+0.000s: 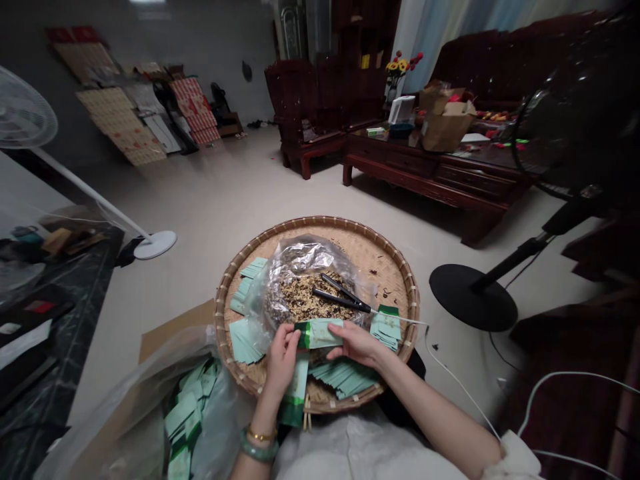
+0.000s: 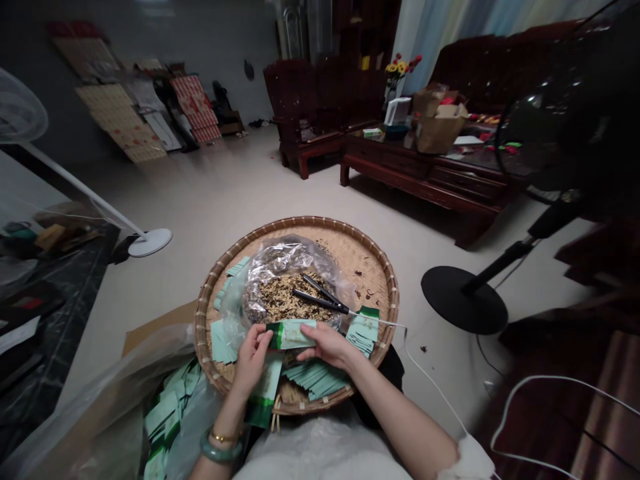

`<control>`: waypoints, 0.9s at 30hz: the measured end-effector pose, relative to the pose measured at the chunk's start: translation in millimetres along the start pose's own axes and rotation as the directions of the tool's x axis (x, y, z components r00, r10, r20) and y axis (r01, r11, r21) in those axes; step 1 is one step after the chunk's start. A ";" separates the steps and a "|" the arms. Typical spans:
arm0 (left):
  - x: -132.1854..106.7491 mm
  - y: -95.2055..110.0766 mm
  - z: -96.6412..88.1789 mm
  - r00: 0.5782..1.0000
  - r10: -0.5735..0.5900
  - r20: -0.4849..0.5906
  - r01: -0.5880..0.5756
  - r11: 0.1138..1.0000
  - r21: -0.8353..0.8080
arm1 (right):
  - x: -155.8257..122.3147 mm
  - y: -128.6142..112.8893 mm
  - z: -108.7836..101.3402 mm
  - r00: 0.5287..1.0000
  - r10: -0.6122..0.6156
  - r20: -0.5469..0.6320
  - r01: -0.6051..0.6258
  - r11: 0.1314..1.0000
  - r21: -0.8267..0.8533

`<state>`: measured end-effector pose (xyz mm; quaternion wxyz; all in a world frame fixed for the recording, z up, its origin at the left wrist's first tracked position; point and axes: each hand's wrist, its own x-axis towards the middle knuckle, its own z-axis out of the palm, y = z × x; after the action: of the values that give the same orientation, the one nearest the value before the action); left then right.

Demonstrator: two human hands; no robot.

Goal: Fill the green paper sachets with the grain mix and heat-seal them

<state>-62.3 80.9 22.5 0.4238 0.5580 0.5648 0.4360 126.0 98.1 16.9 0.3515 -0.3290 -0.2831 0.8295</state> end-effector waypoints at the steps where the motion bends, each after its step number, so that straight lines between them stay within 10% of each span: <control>1: 0.3 -0.8 -1.0 1.000 0.008 -0.021 -0.007 0.999 0.033 | 1.2 -0.2 -0.9 1.000 -0.004 0.017 0.004 1.000 -0.012; 5: -1.6 6.9 -1.7 0.953 0.277 -0.120 -0.222 0.913 0.343 | 5.9 -7.1 -2.4 0.998 -0.068 -0.001 0.067 0.985 -0.157; 11: -6.0 21.9 10.0 0.837 0.490 0.242 -0.510 0.540 0.669 | 7.1 -26.0 12.4 0.986 -0.137 0.091 0.164 0.850 -0.501; 16: -1.7 11.1 13.2 0.851 0.498 0.165 -0.483 0.622 0.617 | 3.2 -42.9 27.3 0.967 -0.156 0.203 0.253 0.700 -0.667; 22: 1.8 5.7 4.7 0.865 0.502 -0.028 -0.381 0.692 0.613 | -0.4 -60.4 20.2 0.932 -0.353 0.086 0.340 0.767 -0.544; 27: 4.5 0.2 -4.6 0.873 0.453 -0.182 -0.294 0.785 0.546 | 15.2 -45.4 1.0 0.900 -0.432 0.048 0.197 0.307 -0.931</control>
<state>-66.8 85.3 23.9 0.0762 0.6765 0.5931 0.4299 135.2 136.5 44.0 0.2920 -0.4909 -0.7146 0.4039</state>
